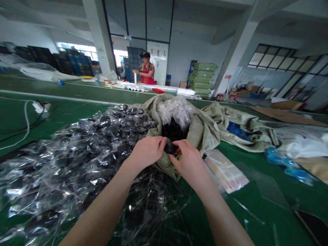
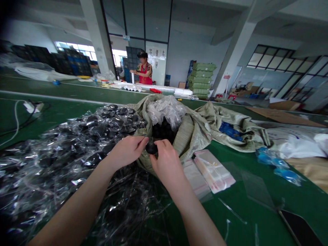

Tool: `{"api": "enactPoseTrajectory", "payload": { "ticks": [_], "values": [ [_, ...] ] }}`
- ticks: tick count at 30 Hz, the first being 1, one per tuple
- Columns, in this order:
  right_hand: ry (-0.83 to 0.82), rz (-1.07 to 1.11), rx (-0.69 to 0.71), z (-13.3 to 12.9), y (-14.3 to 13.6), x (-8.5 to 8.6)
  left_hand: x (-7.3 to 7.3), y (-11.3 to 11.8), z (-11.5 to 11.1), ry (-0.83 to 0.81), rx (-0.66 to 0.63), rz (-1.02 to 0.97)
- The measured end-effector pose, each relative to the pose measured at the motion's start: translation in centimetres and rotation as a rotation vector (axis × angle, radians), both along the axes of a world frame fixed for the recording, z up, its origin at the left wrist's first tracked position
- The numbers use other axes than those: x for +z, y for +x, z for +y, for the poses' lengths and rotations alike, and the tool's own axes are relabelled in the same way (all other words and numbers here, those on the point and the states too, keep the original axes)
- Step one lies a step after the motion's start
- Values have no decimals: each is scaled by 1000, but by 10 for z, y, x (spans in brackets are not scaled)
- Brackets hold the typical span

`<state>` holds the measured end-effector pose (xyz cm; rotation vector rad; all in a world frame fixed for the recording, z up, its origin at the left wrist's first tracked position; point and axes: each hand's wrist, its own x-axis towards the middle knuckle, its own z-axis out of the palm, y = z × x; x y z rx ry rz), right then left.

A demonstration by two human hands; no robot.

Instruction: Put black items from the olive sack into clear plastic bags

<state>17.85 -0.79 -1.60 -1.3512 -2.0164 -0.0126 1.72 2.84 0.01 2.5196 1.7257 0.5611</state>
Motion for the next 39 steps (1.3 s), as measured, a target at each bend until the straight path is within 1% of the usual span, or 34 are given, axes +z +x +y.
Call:
{"api": "enactPoseTrajectory", "payload": {
  "ticks": [4,9,14,20,22,25,27,29,34,36,39],
  "values": [
    [24,-5,107,-3,1,1,0,0,0,-3,69,26],
    [41,-12,132,-4,1,1,-1,-1,0,18,78,33],
    [16,-14,85,-1,0,-1,0,0,-2,34,23,34],
    [5,-46,-38,-1,-3,-4,-3,2,-1,37,-3,49],
    [21,-80,-28,-2,-4,-4,-4,2,0,36,-6,45],
    [29,-121,37,-2,-4,-4,-3,2,1,38,-3,44],
    [31,-126,53,-2,-4,-5,-3,2,0,44,-3,49],
    [40,-123,32,-1,-3,-6,-3,2,-1,51,-10,53],
    [81,-139,-78,1,-4,-8,-3,3,-3,42,-23,69],
    [95,-163,-80,1,-5,-9,-3,4,-3,50,-30,65],
    [98,-180,-45,1,-6,-10,-3,5,-3,73,-27,45]
  ]
}}
